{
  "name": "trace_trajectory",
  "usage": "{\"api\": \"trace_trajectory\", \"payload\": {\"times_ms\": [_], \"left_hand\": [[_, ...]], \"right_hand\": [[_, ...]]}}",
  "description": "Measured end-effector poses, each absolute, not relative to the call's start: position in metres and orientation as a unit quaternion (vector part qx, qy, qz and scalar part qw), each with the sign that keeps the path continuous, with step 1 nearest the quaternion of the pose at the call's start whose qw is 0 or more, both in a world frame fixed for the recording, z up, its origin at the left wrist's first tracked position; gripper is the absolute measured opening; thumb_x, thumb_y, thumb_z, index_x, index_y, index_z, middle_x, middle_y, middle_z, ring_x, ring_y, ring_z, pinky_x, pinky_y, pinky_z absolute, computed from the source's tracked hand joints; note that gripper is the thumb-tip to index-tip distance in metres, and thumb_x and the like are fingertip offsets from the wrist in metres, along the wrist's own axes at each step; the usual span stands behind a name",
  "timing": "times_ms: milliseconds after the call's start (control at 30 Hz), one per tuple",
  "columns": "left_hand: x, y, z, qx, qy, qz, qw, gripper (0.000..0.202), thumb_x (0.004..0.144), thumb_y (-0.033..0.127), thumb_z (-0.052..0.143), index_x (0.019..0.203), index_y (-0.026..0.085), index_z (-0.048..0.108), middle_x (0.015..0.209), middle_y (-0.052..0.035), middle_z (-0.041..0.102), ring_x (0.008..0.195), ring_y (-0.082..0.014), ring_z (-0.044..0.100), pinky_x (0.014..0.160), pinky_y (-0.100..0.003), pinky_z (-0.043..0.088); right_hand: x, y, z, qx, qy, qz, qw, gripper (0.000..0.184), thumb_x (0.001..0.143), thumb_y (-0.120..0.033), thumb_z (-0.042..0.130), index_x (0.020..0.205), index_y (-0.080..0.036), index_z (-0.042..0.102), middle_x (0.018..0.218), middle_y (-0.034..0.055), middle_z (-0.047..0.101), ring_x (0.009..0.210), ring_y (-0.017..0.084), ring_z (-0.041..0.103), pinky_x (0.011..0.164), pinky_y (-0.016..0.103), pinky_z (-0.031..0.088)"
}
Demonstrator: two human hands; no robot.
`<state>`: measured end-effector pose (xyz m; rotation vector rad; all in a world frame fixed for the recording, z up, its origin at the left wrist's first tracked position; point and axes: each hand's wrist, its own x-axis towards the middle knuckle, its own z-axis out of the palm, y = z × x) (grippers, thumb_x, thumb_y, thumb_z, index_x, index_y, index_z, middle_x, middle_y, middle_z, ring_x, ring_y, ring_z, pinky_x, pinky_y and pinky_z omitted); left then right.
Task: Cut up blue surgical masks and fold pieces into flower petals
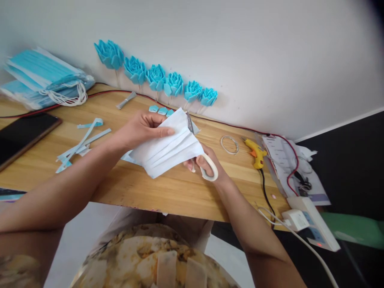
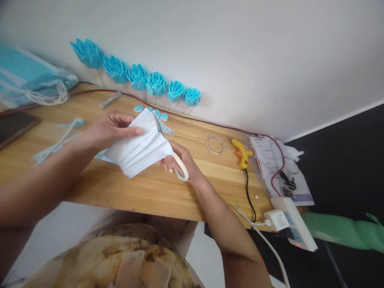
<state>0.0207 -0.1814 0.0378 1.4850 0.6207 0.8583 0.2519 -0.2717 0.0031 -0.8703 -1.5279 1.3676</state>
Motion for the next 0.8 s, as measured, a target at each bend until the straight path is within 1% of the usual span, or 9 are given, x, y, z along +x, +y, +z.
{"api": "trace_trajectory", "payload": {"times_ms": [67,167,267,367,500,567,667,800], "left_hand": [[0.019,-0.181,0.039,0.637,0.271,0.361,0.624,0.039,0.071,0.055,0.089,0.074,0.017,0.078,0.067,-0.0035,0.069,0.052,-0.0136,0.056,0.044,-0.024,0.043],[0.016,-0.178,0.042,0.643,0.278,0.34,0.627,0.046,0.069,0.061,0.089,0.075,0.016,0.079,0.064,-0.0037,0.066,0.049,-0.013,0.054,0.04,-0.023,0.039],[0.012,-0.176,0.044,0.677,0.271,0.309,0.61,0.048,0.073,0.062,0.085,0.077,0.014,0.08,0.06,-0.0026,0.062,0.047,-0.0111,0.05,0.039,-0.023,0.035],[0.009,-0.175,0.045,0.707,0.258,0.275,0.598,0.047,0.08,0.061,0.081,0.076,0.013,0.079,0.056,-0.0013,0.059,0.045,-0.0097,0.046,0.038,-0.022,0.031],[0.008,-0.174,0.044,0.718,0.262,0.26,0.59,0.044,0.086,0.053,0.078,0.079,0.01,0.077,0.058,-0.0014,0.061,0.049,-0.0097,0.047,0.041,-0.02,0.03],[0.008,-0.173,0.044,0.72,0.258,0.255,0.592,0.042,0.087,0.051,0.078,0.078,0.009,0.076,0.057,-0.0005,0.058,0.049,-0.0086,0.045,0.041,-0.019,0.029],[0.008,-0.173,0.045,0.728,0.261,0.238,0.587,0.042,0.087,0.05,0.077,0.074,0.01,0.074,0.054,0.002,0.053,0.047,-0.0069,0.041,0.041,-0.019,0.027],[0.009,-0.174,0.045,0.742,0.268,0.23,0.57,0.044,0.088,0.052,0.075,0.074,0.01,0.072,0.056,0.0016,0.051,0.049,-0.0073,0.04,0.042,-0.02,0.025]], "right_hand": [[0.254,-0.271,0.007,-0.357,-0.641,0.525,0.431,0.049,0.089,-0.072,0.065,0.091,-0.022,0.063,0.071,0.0005,0.061,0.062,0.014,0.054,0.057,0.029,0.045],[0.257,-0.269,0.011,-0.347,-0.657,0.52,0.421,0.047,0.091,-0.07,0.064,0.093,-0.022,0.064,0.074,0.0005,0.061,0.064,0.013,0.054,0.06,0.029,0.045],[0.258,-0.269,0.013,-0.337,-0.66,0.537,0.403,0.046,0.092,-0.068,0.064,0.095,-0.022,0.064,0.078,0.0019,0.062,0.069,0.014,0.056,0.062,0.029,0.046],[0.258,-0.27,0.014,-0.344,-0.658,0.547,0.387,0.049,0.089,-0.07,0.065,0.097,-0.021,0.066,0.08,0.0032,0.063,0.069,0.015,0.057,0.063,0.029,0.046],[0.258,-0.27,0.015,-0.341,-0.662,0.548,0.383,0.046,0.09,-0.068,0.066,0.093,-0.022,0.065,0.079,0.0028,0.062,0.069,0.014,0.056,0.065,0.029,0.047],[0.258,-0.269,0.014,-0.342,-0.664,0.543,0.383,0.047,0.091,-0.068,0.065,0.091,-0.021,0.064,0.079,0.0025,0.062,0.071,0.015,0.056,0.066,0.029,0.047],[0.258,-0.267,0.012,-0.344,-0.668,0.533,0.39,0.049,0.088,-0.069,0.068,0.087,-0.02,0.063,0.077,0.0017,0.06,0.072,0.015,0.055,0.068,0.029,0.046],[0.258,-0.266,0.011,-0.347,-0.669,0.528,0.392,0.051,0.086,-0.069,0.071,0.085,-0.019,0.063,0.074,0.0007,0.059,0.071,0.014,0.054,0.066,0.027,0.045]]}}
